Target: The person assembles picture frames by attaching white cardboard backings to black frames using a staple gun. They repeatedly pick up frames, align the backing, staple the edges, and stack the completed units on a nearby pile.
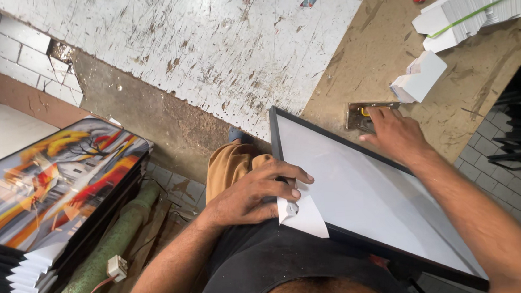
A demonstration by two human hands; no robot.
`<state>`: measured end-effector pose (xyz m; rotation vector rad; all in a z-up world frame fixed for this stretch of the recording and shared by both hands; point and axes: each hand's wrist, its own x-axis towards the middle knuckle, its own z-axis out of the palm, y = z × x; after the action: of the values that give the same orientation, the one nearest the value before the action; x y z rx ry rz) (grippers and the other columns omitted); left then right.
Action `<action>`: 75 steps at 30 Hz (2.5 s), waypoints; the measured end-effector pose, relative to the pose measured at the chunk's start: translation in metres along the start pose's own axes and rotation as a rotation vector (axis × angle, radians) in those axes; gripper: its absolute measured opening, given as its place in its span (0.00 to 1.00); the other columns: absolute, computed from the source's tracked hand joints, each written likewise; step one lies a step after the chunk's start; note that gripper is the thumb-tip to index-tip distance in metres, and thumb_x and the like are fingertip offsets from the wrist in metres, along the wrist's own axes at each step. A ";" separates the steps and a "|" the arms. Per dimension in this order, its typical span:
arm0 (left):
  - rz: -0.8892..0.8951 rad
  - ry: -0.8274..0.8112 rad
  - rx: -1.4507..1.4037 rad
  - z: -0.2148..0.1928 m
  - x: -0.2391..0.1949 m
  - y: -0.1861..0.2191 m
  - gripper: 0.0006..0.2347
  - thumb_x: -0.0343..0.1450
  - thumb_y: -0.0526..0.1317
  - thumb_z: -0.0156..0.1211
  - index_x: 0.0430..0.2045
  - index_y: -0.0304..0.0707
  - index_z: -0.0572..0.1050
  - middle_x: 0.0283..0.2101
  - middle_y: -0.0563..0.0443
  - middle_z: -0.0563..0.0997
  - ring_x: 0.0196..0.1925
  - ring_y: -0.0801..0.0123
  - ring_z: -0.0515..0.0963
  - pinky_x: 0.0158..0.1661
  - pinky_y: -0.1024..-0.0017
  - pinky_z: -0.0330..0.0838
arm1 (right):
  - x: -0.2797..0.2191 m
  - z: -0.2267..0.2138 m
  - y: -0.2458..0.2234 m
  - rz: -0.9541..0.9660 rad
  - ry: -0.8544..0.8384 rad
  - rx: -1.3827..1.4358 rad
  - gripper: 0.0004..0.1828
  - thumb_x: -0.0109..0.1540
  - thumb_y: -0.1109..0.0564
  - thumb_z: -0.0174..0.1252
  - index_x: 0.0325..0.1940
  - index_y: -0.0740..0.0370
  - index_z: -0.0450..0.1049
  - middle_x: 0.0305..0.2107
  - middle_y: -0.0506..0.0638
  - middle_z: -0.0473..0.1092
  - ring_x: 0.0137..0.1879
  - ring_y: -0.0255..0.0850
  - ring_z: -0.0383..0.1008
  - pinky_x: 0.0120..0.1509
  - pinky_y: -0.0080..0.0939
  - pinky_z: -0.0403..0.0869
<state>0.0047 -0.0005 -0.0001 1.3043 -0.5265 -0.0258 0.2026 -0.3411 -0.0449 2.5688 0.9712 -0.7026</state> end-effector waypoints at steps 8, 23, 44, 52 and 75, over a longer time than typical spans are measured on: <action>-0.036 -0.010 0.043 -0.007 0.017 0.006 0.08 0.77 0.43 0.61 0.49 0.48 0.79 0.60 0.48 0.77 0.61 0.60 0.75 0.58 0.63 0.74 | -0.062 -0.071 -0.004 0.141 -0.004 0.263 0.26 0.64 0.40 0.58 0.60 0.55 0.72 0.49 0.53 0.73 0.51 0.47 0.78 0.53 0.53 0.79; 0.012 0.018 0.021 0.009 -0.008 0.001 0.08 0.79 0.47 0.55 0.44 0.49 0.80 0.53 0.55 0.83 0.61 0.68 0.77 0.64 0.61 0.63 | 0.032 0.042 0.009 0.038 -0.031 0.215 0.23 0.55 0.49 0.69 0.48 0.65 0.74 0.43 0.56 0.70 0.55 0.49 0.72 0.57 0.51 0.75; 0.024 0.011 0.027 0.003 -0.004 -0.002 0.08 0.81 0.46 0.54 0.47 0.48 0.78 0.49 0.56 0.82 0.59 0.65 0.76 0.66 0.58 0.64 | -0.011 -0.129 -0.104 -1.051 0.091 1.122 0.41 0.57 0.15 0.50 0.18 0.53 0.57 0.14 0.40 0.61 0.19 0.32 0.66 0.23 0.37 0.63; 0.024 0.039 0.016 0.010 -0.007 -0.007 0.08 0.81 0.46 0.55 0.47 0.49 0.78 0.49 0.57 0.81 0.59 0.67 0.76 0.66 0.58 0.64 | -0.006 -0.092 -0.100 -1.023 0.152 1.111 0.39 0.59 0.16 0.48 0.17 0.51 0.57 0.12 0.39 0.58 0.17 0.29 0.61 0.21 0.35 0.61; -0.091 0.052 0.156 -0.009 0.055 0.009 0.15 0.78 0.45 0.58 0.59 0.48 0.72 0.60 0.47 0.73 0.67 0.61 0.70 0.68 0.59 0.66 | -0.115 -0.133 0.031 0.094 -0.168 0.808 0.37 0.56 0.28 0.58 0.61 0.51 0.75 0.49 0.51 0.79 0.55 0.43 0.81 0.57 0.47 0.79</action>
<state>0.0545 -0.0068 0.0267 1.4770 -0.4315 -0.0263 0.1933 -0.3668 0.1316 3.0992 0.5676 -1.4979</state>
